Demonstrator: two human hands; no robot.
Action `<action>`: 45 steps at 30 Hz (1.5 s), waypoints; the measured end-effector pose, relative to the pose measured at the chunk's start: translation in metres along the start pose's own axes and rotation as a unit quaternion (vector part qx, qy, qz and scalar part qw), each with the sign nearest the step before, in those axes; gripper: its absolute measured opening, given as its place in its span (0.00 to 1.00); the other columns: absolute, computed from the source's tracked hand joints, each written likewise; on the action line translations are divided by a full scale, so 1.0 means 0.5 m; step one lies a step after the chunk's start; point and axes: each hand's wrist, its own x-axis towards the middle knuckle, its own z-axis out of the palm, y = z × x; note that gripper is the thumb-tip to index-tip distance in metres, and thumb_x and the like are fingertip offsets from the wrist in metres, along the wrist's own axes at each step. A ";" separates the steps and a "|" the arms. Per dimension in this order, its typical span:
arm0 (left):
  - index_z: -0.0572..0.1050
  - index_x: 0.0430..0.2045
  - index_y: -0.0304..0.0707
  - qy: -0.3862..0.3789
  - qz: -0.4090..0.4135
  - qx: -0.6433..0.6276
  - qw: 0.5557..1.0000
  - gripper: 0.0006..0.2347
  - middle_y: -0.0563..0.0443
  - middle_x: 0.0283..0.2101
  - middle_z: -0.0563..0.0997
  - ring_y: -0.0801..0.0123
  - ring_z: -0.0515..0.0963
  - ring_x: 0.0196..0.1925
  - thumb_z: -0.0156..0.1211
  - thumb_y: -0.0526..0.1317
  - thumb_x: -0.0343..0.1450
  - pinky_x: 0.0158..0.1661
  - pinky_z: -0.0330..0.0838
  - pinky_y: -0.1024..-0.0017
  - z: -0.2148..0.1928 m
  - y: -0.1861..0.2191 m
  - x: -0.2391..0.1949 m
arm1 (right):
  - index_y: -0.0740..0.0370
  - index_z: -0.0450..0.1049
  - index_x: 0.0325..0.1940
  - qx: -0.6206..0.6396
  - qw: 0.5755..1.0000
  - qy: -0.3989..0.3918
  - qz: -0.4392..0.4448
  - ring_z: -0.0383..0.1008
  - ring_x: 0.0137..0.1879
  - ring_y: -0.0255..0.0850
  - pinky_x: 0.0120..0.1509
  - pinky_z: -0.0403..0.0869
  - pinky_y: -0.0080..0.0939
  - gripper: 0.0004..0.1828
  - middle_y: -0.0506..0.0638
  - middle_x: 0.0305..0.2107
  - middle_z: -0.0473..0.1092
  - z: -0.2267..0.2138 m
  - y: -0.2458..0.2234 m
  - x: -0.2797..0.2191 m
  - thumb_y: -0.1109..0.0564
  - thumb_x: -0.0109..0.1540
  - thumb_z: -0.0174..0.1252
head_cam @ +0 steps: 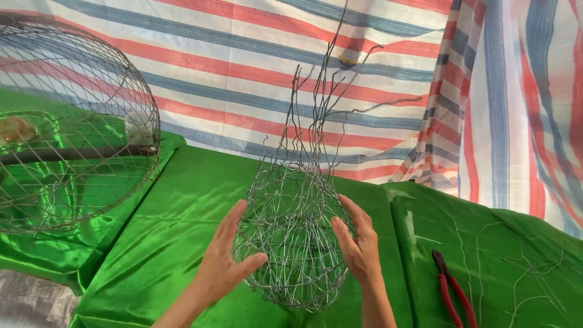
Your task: Assembling a wire mesh structure by manually bending and weaving individual metal wires.
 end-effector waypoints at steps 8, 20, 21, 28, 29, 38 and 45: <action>0.60 0.68 0.38 0.055 0.008 -0.023 0.998 0.37 0.42 0.75 0.59 0.51 0.61 0.75 0.63 0.56 0.65 0.67 0.58 0.47 0.015 0.004 0.002 | 0.63 0.75 0.60 0.026 0.999 0.046 -0.009 0.70 0.68 0.48 0.68 0.72 0.47 0.24 0.58 0.63 0.70 0.024 -0.054 -0.062 0.58 0.59 0.57; 0.67 0.64 0.36 0.011 0.020 -0.072 0.997 0.32 0.36 0.72 0.65 0.44 0.65 0.72 0.62 0.52 0.65 0.64 0.62 0.42 -0.054 0.008 0.036 | 0.65 0.67 0.68 -0.037 0.999 0.031 -0.008 0.60 0.74 0.58 0.71 0.66 0.64 0.34 0.68 0.69 0.58 0.049 -0.091 -0.142 0.49 0.58 0.56; 0.65 0.65 0.38 -0.001 0.005 -0.063 0.998 0.32 0.38 0.73 0.63 0.46 0.63 0.74 0.62 0.52 0.66 0.65 0.60 0.42 -0.055 0.003 0.036 | 0.60 0.65 0.70 -0.075 0.997 0.008 -0.002 0.59 0.74 0.56 0.71 0.61 0.64 0.36 0.64 0.70 0.58 0.046 -0.085 -0.140 0.45 0.59 0.56; 0.62 0.68 0.47 -0.042 -0.059 -0.040 0.997 0.34 0.46 0.76 0.60 0.53 0.56 0.77 0.59 0.55 0.66 0.67 0.56 0.43 -0.064 0.010 0.046 | 0.61 0.72 0.65 -0.073 0.996 0.045 -0.028 0.70 0.68 0.51 0.67 0.72 0.53 0.30 0.59 0.63 0.69 0.010 -0.050 -0.076 0.44 0.62 0.51; 0.62 0.68 0.47 -0.042 -0.056 -0.040 0.997 0.34 0.46 0.76 0.60 0.53 0.56 0.77 0.59 0.55 0.66 0.67 0.56 0.43 -0.062 0.009 0.047 | 0.61 0.72 0.65 -0.074 0.996 0.046 -0.030 0.70 0.68 0.51 0.67 0.72 0.53 0.30 0.59 0.63 0.69 0.007 -0.029 -0.065 0.44 0.62 0.51; 0.47 0.73 0.54 0.009 -0.147 -0.118 0.982 0.37 0.49 0.80 0.44 0.53 0.42 0.80 0.45 0.62 0.67 0.72 0.41 0.45 -0.043 -0.085 -0.033 | 0.58 0.67 0.70 0.244 0.950 0.017 0.193 0.64 0.72 0.50 0.74 0.60 0.62 0.39 0.58 0.65 0.69 0.000 0.154 -0.011 0.33 0.63 0.38; 0.37 0.73 0.53 0.028 -0.179 -0.154 0.971 0.43 0.47 0.80 0.35 0.46 0.45 0.78 0.42 0.66 0.64 0.69 0.48 0.40 0.020 -0.133 -0.091 | 0.59 0.60 0.74 0.277 0.932 -0.044 0.230 0.62 0.76 0.54 0.77 0.58 0.64 0.41 0.59 0.70 0.63 0.046 0.221 -0.048 0.34 0.64 0.34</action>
